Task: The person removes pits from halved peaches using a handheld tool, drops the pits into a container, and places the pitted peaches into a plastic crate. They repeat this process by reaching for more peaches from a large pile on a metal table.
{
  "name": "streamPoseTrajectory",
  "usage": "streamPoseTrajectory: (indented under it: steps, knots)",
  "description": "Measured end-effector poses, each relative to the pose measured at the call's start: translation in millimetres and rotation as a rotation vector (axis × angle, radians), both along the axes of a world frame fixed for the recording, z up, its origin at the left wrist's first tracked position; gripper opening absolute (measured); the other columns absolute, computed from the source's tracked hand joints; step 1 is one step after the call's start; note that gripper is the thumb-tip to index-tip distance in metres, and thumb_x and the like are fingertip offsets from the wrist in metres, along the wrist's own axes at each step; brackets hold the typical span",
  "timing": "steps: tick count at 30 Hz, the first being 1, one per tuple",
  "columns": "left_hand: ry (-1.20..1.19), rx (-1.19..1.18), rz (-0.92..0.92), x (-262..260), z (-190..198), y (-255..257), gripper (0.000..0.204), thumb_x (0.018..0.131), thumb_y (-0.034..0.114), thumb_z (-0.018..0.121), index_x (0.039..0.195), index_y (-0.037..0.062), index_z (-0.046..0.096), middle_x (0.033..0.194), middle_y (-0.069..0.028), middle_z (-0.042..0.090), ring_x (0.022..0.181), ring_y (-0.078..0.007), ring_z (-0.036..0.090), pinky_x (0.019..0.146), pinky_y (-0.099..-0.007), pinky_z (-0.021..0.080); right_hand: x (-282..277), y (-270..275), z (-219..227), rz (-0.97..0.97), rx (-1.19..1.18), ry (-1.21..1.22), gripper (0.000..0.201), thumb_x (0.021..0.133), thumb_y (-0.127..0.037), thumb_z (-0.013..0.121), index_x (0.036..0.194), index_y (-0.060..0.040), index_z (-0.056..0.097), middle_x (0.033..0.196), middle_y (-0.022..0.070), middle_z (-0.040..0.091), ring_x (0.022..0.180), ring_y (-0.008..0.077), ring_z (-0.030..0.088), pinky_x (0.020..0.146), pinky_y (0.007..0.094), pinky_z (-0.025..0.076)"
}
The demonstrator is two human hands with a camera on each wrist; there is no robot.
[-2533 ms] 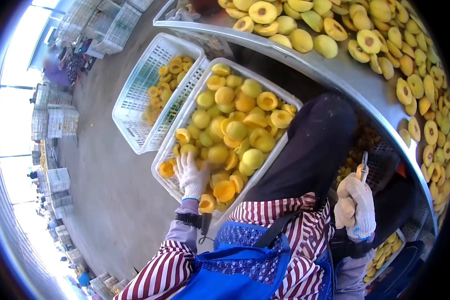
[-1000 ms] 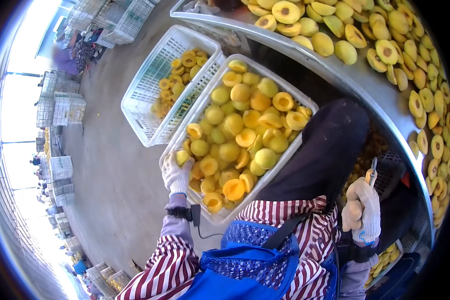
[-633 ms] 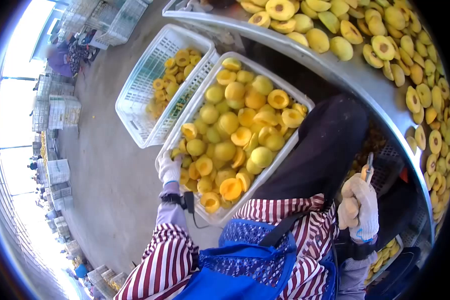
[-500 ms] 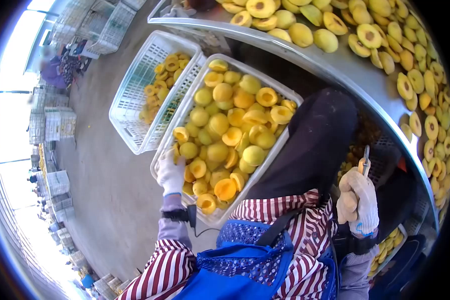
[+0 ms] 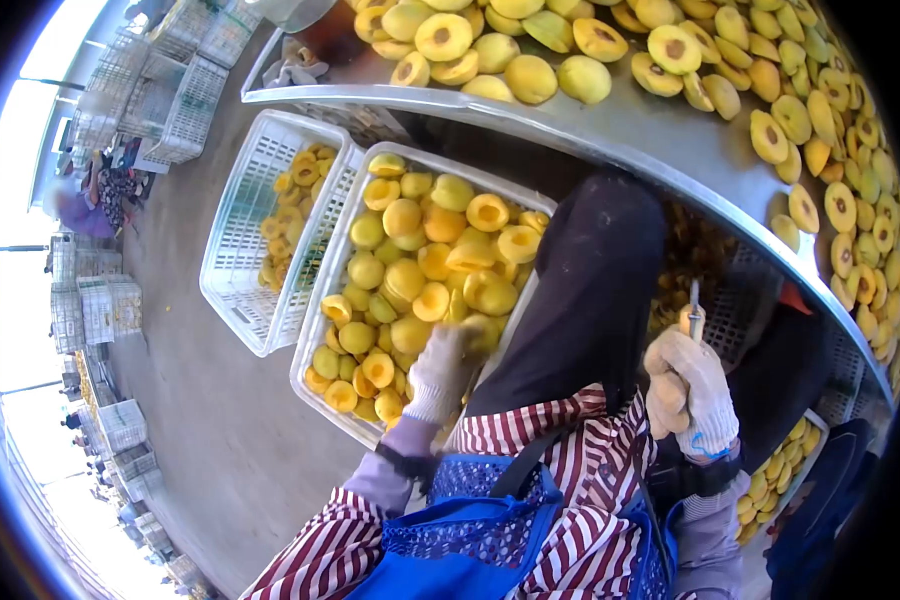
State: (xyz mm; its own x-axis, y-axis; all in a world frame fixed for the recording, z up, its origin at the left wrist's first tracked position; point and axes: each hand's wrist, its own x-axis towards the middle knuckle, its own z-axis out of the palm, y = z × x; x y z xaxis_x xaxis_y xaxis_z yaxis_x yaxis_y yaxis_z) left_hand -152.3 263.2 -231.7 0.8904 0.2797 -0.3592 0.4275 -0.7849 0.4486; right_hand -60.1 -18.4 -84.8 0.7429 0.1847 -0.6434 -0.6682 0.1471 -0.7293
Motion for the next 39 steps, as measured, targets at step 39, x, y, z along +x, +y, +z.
streamPoseTrajectory:
  steps: [39]
  knots:
    - [-0.548,0.326,0.163,162.4,-28.3,111.5,0.055,0.089,0.032,0.065,0.135,0.0057,0.05,0.139,-0.0234,0.05,0.133,-0.0421,0.042,0.111,-0.0501,0.034,14.7,-25.3,-22.0,-0.023,-0.072,0.023,0.031,0.102,-0.025,0.04,0.079,-0.0059,0.046,0.059,-0.0006,0.037,0.034,0.0103,0.037,0.032,0.0248,0.03]
